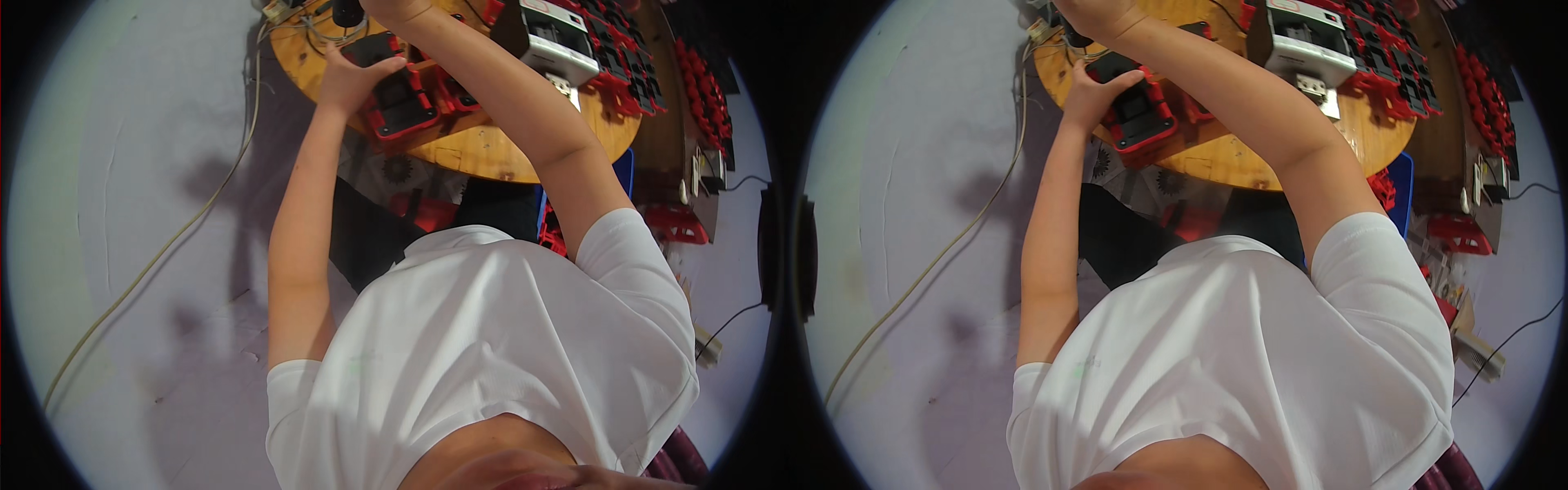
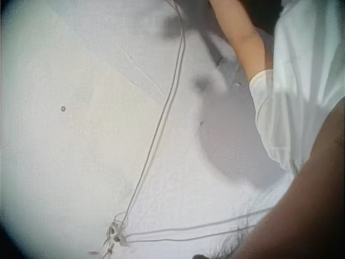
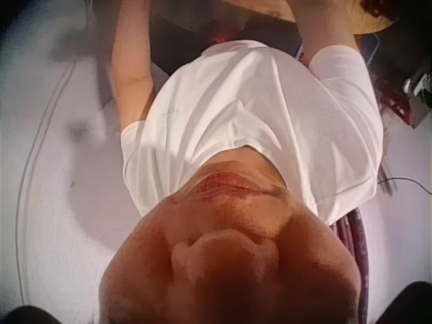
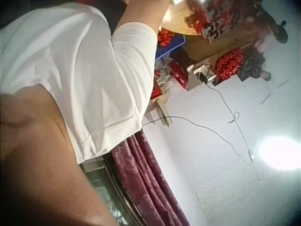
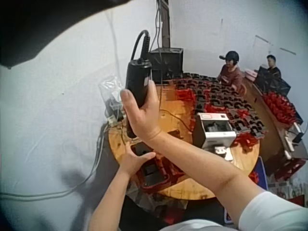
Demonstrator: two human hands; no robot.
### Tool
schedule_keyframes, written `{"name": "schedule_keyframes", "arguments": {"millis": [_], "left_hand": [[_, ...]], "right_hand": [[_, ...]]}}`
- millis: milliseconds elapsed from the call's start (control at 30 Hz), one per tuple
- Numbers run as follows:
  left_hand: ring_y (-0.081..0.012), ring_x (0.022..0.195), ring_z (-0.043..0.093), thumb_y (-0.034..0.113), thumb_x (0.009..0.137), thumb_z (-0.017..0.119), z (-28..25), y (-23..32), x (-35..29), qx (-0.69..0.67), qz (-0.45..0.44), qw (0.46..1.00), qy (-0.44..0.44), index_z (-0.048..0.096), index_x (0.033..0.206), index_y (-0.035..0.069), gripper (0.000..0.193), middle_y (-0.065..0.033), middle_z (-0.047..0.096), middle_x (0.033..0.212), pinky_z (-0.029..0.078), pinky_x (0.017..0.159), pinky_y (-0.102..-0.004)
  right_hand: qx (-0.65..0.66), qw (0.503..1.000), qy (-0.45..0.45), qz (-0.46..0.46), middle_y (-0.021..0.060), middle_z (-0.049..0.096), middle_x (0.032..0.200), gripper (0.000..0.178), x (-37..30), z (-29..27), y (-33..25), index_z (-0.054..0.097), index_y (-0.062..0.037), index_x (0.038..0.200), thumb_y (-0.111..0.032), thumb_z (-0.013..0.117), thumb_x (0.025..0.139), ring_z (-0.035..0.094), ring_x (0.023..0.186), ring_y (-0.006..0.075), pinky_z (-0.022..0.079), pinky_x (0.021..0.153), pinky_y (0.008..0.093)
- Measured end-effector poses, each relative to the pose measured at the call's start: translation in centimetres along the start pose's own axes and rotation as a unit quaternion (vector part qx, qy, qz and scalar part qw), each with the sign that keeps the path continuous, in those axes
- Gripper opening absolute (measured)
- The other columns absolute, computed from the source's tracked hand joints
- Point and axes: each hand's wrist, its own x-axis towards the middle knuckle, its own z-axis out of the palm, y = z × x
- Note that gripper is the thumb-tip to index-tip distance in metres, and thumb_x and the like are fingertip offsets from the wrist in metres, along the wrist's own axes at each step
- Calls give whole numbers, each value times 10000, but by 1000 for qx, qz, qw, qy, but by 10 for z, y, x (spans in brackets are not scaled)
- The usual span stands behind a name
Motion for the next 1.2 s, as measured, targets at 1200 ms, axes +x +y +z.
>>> {"name": "schedule_keyframes", "arguments": {"millis": [1200], "left_hand": [[-363,1319,466,636,785,692,59,45,30,385,381,836,81,575,1231,-22,803,-226,537,1353,365,1056,-536]], "right_hand": [[-109,976,-24,190,51,625,834,381,18,-115,-81,520,-38,1092,-341,691,937,599,618,104,485,527,253]]}}
